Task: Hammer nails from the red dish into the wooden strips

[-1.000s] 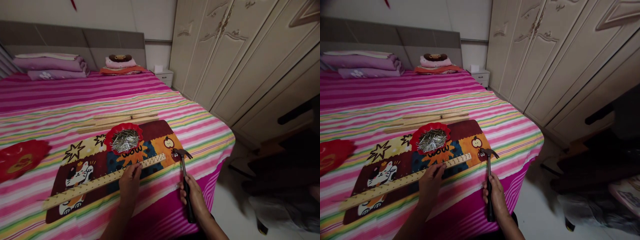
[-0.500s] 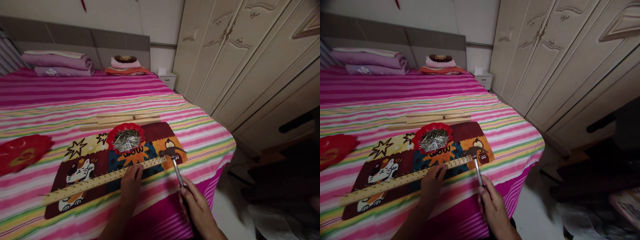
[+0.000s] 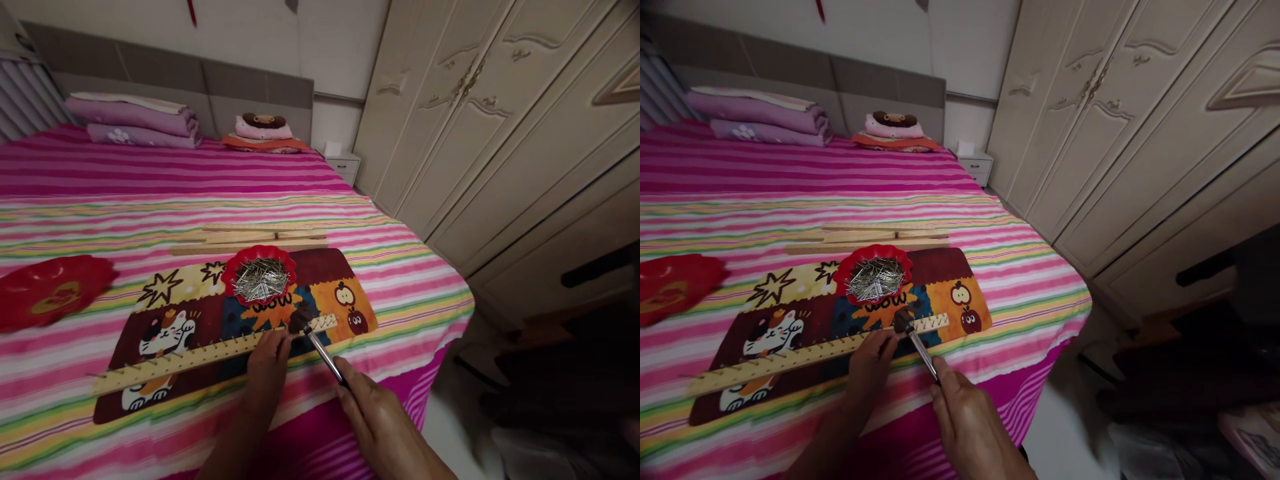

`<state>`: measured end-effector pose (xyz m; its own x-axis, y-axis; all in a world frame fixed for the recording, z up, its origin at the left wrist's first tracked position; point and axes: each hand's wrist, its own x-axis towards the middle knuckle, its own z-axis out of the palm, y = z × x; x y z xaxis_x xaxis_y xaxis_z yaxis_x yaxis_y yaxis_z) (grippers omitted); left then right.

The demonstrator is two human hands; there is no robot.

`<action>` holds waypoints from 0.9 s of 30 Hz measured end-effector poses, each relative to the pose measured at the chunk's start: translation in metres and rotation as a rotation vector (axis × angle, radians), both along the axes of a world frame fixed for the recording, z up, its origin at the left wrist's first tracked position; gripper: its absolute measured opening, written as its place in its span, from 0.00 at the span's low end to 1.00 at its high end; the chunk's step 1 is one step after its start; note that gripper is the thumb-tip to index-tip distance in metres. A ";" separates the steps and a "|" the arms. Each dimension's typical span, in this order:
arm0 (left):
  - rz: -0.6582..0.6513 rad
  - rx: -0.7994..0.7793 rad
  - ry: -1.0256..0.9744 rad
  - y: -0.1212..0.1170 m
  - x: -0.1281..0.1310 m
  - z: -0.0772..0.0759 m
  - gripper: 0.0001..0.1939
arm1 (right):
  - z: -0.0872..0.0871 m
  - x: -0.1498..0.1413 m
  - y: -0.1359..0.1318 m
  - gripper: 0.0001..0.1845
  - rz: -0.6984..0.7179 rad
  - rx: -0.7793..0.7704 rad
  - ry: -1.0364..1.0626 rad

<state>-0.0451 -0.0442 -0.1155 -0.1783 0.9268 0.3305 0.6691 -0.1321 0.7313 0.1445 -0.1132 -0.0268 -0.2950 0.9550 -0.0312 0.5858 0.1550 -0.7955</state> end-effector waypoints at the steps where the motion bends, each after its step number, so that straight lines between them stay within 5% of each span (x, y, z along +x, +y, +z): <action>1: 0.003 -0.001 -0.004 0.000 0.000 0.000 0.09 | 0.001 0.000 0.000 0.24 -0.017 0.000 0.032; 7: -0.011 -0.054 -0.004 -0.001 0.000 0.001 0.10 | 0.000 0.001 -0.001 0.23 -0.124 -0.113 0.224; 11: -0.008 -0.047 -0.028 -0.001 0.000 0.000 0.10 | -0.007 0.007 -0.003 0.23 -0.218 -0.046 0.322; 17: 0.007 0.004 -0.037 -0.002 -0.001 0.001 0.09 | -0.045 0.013 0.002 0.26 -0.748 -0.197 0.675; 22: -0.006 0.030 0.010 -0.003 -0.018 0.027 0.11 | -0.083 0.021 0.008 0.28 -0.868 -0.351 0.950; 27: 0.105 -0.055 0.266 0.032 -0.049 0.062 0.10 | -0.112 0.026 0.010 0.29 -0.860 -0.380 1.102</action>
<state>-0.0938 -0.0126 -0.0535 -0.1884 0.9256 0.3284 0.8464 -0.0167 0.5323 0.1702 -0.1036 -0.1392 0.3135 0.8316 -0.4584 -0.5382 -0.2421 -0.8073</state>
